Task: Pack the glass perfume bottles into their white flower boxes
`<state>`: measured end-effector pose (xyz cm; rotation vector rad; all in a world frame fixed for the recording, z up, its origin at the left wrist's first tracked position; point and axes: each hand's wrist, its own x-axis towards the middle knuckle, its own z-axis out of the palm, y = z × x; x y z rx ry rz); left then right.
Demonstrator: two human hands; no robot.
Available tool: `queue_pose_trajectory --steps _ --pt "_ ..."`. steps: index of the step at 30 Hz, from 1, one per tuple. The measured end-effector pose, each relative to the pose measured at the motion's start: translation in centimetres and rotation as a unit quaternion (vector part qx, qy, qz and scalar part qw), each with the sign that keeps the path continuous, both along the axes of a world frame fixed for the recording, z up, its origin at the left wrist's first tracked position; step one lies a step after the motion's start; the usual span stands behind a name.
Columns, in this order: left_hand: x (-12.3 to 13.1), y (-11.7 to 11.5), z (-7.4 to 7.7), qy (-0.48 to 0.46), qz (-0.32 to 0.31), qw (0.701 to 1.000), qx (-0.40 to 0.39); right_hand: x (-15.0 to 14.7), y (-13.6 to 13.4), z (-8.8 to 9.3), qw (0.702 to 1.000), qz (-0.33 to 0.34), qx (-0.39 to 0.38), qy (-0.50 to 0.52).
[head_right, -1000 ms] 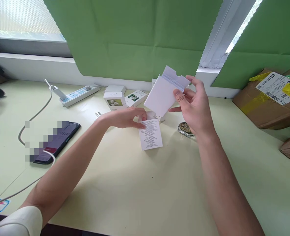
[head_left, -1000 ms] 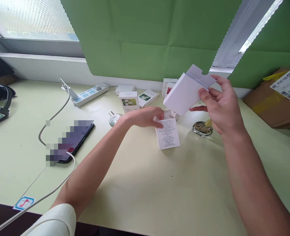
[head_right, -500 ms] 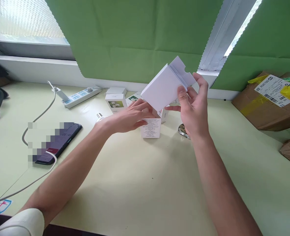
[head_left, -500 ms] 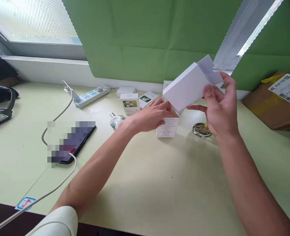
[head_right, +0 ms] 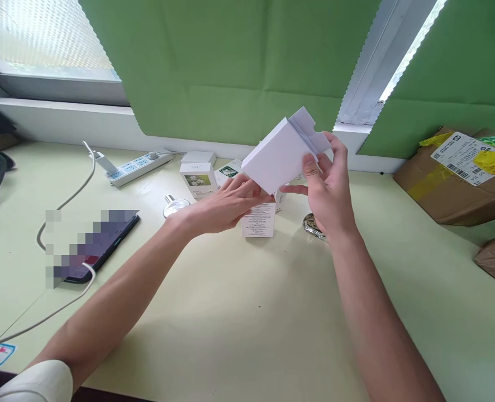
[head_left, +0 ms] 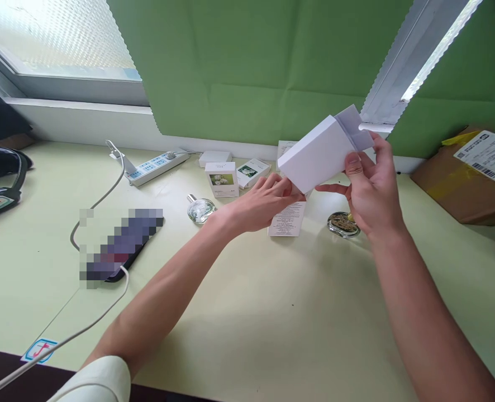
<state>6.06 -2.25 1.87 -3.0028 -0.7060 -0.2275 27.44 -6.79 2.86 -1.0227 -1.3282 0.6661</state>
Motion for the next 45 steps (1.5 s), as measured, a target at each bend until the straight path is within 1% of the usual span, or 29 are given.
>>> queue_pose_trajectory --steps 3,8,12,14,16,19,21,23,26,28,32,36,39,41,45 --pt "0.1 0.0 -0.1 -0.003 0.001 1.0 0.006 0.1 0.1 -0.2 1.0 0.008 0.005 -0.007" --pt "0.2 -0.5 -0.1 0.008 0.01 1.0 0.021 -0.3 0.3 -0.6 1.0 0.002 0.029 -0.01" --pt "0.2 -0.5 -0.1 0.013 0.016 1.0 0.014 0.0 0.8 -1.1 0.999 0.005 0.038 -0.007" --pt "0.1 -0.2 -0.1 -0.001 0.007 1.0 0.002 0.4 1.1 -1.5 0.999 0.003 0.039 -0.01" --pt "-0.2 0.2 0.2 -0.026 -0.017 0.999 -0.02 0.7 1.4 -1.9 0.999 -0.003 0.038 -0.019" --pt "-0.7 0.7 0.9 -0.073 -0.051 0.993 -0.075 1.2 1.5 -2.0 0.999 -0.003 0.041 -0.029" --pt "-1.0 0.9 1.4 -0.096 -0.043 0.988 -0.113 1.4 1.3 -1.8 0.998 0.006 0.04 -0.04" --pt "-1.1 1.2 1.6 -0.11 -0.018 0.984 -0.138 1.7 1.0 -1.4 0.998 0.02 0.039 -0.051" --pt "-1.2 1.5 1.6 -0.132 -0.004 0.979 -0.157 2.2 0.5 -0.7 0.996 0.039 0.046 -0.071" --pt "-1.2 1.7 1.4 -0.151 -0.003 0.974 -0.167 2.7 0.1 -0.2 0.994 0.037 0.053 -0.086" --pt "-1.3 1.9 1.1 -0.165 0.025 0.968 -0.187 3.1 -0.6 0.8 0.993 0.022 0.065 -0.1" --pt "-1.4 1.8 1.0 -0.169 0.035 0.963 -0.205 2.3 -0.9 1.2 0.993 0.01 0.093 -0.076" --pt "-1.5 1.7 1.1 -0.18 0.038 0.958 -0.22 1.3 -0.6 0.9 0.993 0.042 0.094 -0.059" --pt "-1.5 1.6 1.2 -0.199 0.037 0.953 -0.224 0.9 -0.2 0.3 0.992 0.069 0.083 -0.068" --pt "-1.5 1.6 1.2 -0.244 0.004 0.942 -0.23 0.9 0.6 -0.9 0.991 0.081 0.049 -0.093"
